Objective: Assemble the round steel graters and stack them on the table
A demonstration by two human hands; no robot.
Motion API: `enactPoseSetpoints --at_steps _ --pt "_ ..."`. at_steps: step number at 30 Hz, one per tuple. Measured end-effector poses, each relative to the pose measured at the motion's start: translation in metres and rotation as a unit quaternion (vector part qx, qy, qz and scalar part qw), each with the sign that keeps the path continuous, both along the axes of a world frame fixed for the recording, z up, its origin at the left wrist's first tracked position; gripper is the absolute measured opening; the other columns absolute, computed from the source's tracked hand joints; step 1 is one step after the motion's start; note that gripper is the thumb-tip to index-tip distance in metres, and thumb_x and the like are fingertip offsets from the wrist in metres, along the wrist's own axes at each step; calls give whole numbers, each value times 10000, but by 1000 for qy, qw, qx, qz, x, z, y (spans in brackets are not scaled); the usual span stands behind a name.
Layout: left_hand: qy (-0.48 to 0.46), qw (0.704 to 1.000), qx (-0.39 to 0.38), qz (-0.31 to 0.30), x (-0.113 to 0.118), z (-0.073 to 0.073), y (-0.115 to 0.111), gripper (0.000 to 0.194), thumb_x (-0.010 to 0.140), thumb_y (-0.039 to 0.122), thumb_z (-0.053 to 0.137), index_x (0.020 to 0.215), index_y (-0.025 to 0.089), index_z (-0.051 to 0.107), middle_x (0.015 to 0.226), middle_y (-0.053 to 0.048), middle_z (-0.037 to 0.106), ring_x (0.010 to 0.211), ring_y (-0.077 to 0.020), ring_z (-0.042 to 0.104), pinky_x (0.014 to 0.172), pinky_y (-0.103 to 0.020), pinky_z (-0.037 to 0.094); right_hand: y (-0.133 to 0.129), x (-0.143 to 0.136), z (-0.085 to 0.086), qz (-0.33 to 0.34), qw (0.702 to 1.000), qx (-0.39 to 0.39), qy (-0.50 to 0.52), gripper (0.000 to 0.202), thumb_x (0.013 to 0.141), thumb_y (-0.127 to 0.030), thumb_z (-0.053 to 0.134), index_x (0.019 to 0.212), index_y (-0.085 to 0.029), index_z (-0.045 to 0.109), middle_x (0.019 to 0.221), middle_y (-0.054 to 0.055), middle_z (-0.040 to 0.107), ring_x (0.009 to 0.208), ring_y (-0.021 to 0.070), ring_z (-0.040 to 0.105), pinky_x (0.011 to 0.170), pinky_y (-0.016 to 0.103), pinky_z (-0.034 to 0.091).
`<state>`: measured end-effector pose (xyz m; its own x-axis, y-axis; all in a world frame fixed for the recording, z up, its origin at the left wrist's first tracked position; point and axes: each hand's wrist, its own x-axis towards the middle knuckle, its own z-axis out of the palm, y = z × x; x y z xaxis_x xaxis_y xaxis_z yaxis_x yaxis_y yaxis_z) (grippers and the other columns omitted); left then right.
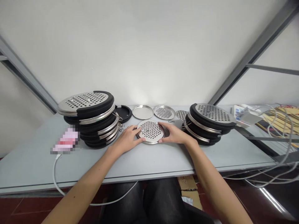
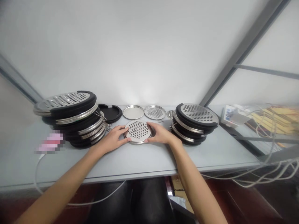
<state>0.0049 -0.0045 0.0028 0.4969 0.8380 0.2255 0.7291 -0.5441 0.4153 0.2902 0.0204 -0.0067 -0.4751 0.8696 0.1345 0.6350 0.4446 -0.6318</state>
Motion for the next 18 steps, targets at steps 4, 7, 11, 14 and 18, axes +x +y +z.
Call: enactPoseSetpoints --at_steps 4,7,11,14,18 --pt "6 1000 -3 1 0 -1 1 533 873 481 595 1279 136 588 1281 -159 554 1201 -301 528 1044 -430 416 0 0 1 -9 1000 -12 -9 1040 575 -551 825 1427 -115 418 1444 191 461 1315 350 462 1128 523 346" --pt "7 1000 -6 1 0 0 1 518 878 474 589 1279 145 584 1271 -150 558 1187 -291 539 1035 -423 423 0 0 0 -8 1000 -9 -8 1030 570 -533 834 1426 -129 427 1437 189 470 1309 359 469 1122 539 347" --pt "29 1000 3 3 2 2 -3 629 832 536 619 1329 160 531 1305 -157 533 1218 -323 513 1034 -449 416 1 0 -2 -4 1000 8 8 991 572 -504 844 1413 -156 453 1421 181 491 1290 367 489 1102 558 366" --pt "59 998 20 4 3 2 -5 816 742 585 694 1384 141 458 1328 -179 513 1226 -356 503 1023 -459 420 1 -1 -2 -1 1000 23 9 975 585 -518 832 1408 -151 459 1414 181 499 1283 367 496 1093 558 377" --pt "66 996 56 5 4 -3 -4 767 786 591 653 1381 149 452 1344 -182 528 1234 -349 506 1025 -461 412 2 -1 -2 16 999 34 20 932 622 -521 812 1411 -175 456 1406 160 514 1274 353 508 1087 554 389"
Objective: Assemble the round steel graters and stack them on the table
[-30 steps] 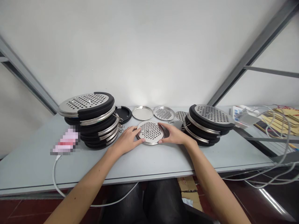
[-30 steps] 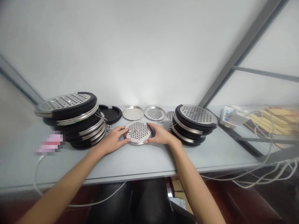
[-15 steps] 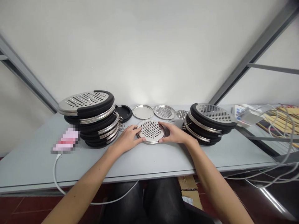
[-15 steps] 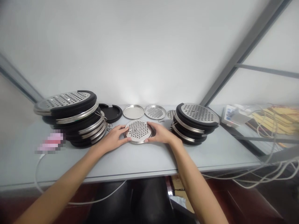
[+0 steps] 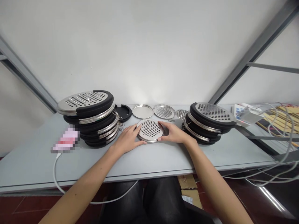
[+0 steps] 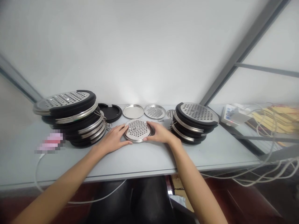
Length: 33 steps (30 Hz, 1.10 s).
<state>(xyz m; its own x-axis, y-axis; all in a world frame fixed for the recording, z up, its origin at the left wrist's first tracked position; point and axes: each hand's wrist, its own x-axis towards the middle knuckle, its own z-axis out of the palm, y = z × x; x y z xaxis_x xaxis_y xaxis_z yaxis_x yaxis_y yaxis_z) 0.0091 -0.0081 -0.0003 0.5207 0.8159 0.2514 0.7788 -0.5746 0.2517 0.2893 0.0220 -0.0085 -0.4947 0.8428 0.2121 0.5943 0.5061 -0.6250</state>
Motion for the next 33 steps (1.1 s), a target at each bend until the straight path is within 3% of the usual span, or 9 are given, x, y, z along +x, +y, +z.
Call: enactPoseSetpoints --at_steps 6,10,12,17,24,33 --pt "-35 999 36 13 0 0 2 611 895 577 513 1359 181 478 1303 -150 588 1200 -320 554 1008 -454 432 -3 0 7 -12 998 -24 50 734 767 -512 700 1383 -171 493 1385 152 539 1263 320 527 1083 529 399" --pt "-82 996 35 17 1 4 2 554 906 553 513 1318 183 530 1253 -121 628 1164 -299 578 990 -428 459 -6 -3 14 -1 999 13 50 761 709 -487 764 1374 -215 513 1446 138 475 1343 340 431 1121 554 323" --pt "-106 994 29 15 1 4 2 528 906 530 529 1301 181 549 1231 -112 643 1148 -285 585 990 -421 464 -7 -5 17 -7 998 42 55 682 708 -460 774 1325 -253 567 1457 115 467 1359 341 409 1132 561 298" --pt "-146 988 37 26 1 3 4 471 901 482 560 1262 180 586 1307 -121 587 1223 -278 529 1044 -443 429 -8 -10 17 10 990 82 111 470 758 -410 746 1200 -268 666 1259 79 649 1262 301 527 1105 527 367" --pt "-192 974 71 -96 2 6 2 376 919 341 588 1271 209 578 1283 -87 617 1211 -216 551 1063 -410 426 -8 -14 13 43 986 106 121 427 803 -374 714 1214 -273 657 1236 59 667 1237 262 555 1095 483 404" --pt "-167 974 107 -110 -2 -1 6 373 905 331 620 1261 222 597 1250 -81 654 1183 -224 587 1025 -432 455 -7 -16 11 45 985 110 123 426 794 -380 722 1205 -287 662 1230 57 670 1235 270 560 1086 510 414"
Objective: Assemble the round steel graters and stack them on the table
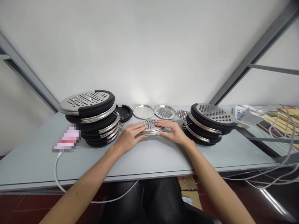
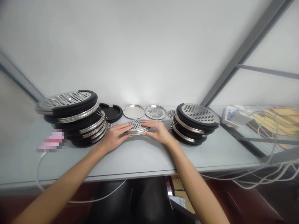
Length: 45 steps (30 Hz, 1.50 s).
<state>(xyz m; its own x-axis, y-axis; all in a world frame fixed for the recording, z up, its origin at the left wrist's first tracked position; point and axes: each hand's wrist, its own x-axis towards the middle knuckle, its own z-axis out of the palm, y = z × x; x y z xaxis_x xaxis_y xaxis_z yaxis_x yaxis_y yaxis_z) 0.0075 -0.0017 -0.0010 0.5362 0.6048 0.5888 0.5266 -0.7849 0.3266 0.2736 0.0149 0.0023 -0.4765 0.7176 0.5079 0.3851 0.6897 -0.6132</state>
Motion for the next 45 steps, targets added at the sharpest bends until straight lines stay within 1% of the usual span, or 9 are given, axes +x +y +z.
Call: enactPoseSetpoints --at_steps 14,24,28,31,33,34,39,42,45 --pt "3 997 71 11 2 -1 1 325 906 259 618 1218 169 609 1178 -107 693 1112 -258 643 934 -444 513 -1 -3 -1 -17 998 57 16 398 781 -349 742 1164 -251 693 1133 73 715 1120 267 641 1013 458 498" --pt "-19 999 35 15 2 -2 1 411 870 225 660 1271 178 585 1225 -105 667 1140 -244 624 988 -433 499 -1 -7 -2 -25 993 119 -5 385 791 -331 737 1167 -271 683 1111 55 725 1099 251 645 986 436 494" --pt "-55 998 2 3 3 -2 0 349 902 208 607 1250 183 608 1235 -97 663 1148 -233 623 1008 -416 494 -3 -9 -1 -74 991 109 6 459 780 -346 744 1217 -250 641 1186 81 685 1119 252 620 998 442 473" --pt "-113 992 -62 15 5 2 -4 331 888 226 622 1216 179 630 1177 -80 693 1050 -217 669 860 -333 575 -2 -7 -1 -133 989 72 6 539 776 -353 736 1279 -232 585 1267 105 634 1166 273 586 1015 464 450" --pt "-142 983 -110 25 7 5 -6 313 880 236 624 1186 177 646 1116 -67 716 980 -211 687 701 -262 593 -1 -6 -1 -150 988 38 6 506 782 -353 723 1253 -221 594 1239 101 649 1149 276 595 1004 456 451" --pt "-153 979 -128 28 7 6 -6 304 879 243 623 1174 174 652 1098 -64 722 969 -211 688 671 -245 587 -1 -6 -1 -150 988 22 8 473 785 -352 717 1224 -215 609 1199 92 669 1117 271 613 984 438 463" --pt "-181 973 -141 41 6 3 -1 312 927 264 544 1217 167 607 1180 -80 683 1073 -217 648 924 -333 524 -2 -7 0 -132 990 9 44 272 774 -364 722 980 -190 691 923 37 722 871 225 663 812 342 513" --pt "-145 984 -84 64 5 0 3 336 925 247 543 1250 165 569 1200 -98 664 1078 -223 637 966 -379 495 -5 -9 2 -122 988 27 87 238 749 -355 748 918 -193 707 865 29 723 810 212 659 766 329 514" --pt "-99 993 -18 64 5 -1 1 418 886 241 612 1290 175 526 1231 -108 639 1100 -229 616 977 -396 484 -8 -11 4 -87 990 35 107 192 761 -330 746 908 -209 724 895 37 735 811 203 663 760 327 512"
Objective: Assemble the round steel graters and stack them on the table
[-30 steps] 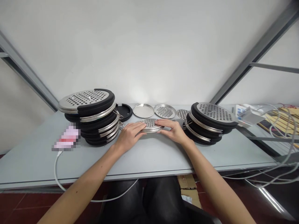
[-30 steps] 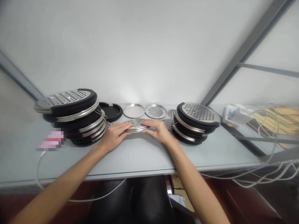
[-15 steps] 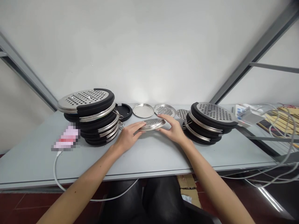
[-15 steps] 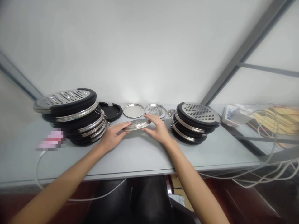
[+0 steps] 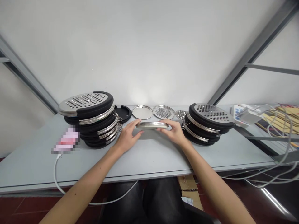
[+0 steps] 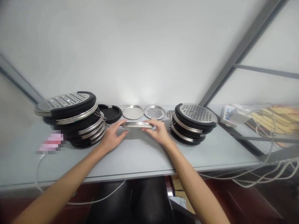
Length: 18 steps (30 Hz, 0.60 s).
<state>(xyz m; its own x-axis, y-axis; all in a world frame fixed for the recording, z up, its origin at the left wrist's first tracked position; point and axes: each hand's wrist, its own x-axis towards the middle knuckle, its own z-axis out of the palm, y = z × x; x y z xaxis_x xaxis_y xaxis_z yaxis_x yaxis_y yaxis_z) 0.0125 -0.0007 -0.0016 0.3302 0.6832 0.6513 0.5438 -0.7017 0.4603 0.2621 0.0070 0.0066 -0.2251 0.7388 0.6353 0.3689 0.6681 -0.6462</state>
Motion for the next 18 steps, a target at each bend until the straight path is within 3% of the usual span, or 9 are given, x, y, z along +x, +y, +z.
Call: enactPoseSetpoints --at_steps 3,9,15,18 --pt "20 999 32 -13 1 2 -4 460 876 247 640 1310 189 501 1207 -104 639 1047 -217 622 956 -396 489 -2 -1 1 34 999 10 -18 155 790 -307 726 921 -225 738 939 47 742 833 198 670 783 333 508" --pt "4 997 47 -62 1 6 -6 268 907 213 599 1175 216 600 1062 -65 682 976 -203 628 884 -373 501 -3 0 0 33 998 15 -43 266 775 -322 739 1023 -228 724 939 56 746 840 202 681 801 345 521" --pt "-83 993 14 -84 1 10 -10 231 896 221 618 1125 213 644 1070 -65 696 964 -191 635 847 -333 518 5 0 -7 -11 997 -63 -48 615 727 -267 757 1304 -220 552 1236 101 654 1109 252 623 953 418 488" --pt "-135 990 -10 -48 1 9 -9 224 882 277 638 1086 189 663 1032 -65 706 930 -189 651 825 -310 527 9 1 -11 -5 996 -82 -19 467 769 -303 721 1212 -199 616 1144 87 695 1021 237 659 926 402 507"
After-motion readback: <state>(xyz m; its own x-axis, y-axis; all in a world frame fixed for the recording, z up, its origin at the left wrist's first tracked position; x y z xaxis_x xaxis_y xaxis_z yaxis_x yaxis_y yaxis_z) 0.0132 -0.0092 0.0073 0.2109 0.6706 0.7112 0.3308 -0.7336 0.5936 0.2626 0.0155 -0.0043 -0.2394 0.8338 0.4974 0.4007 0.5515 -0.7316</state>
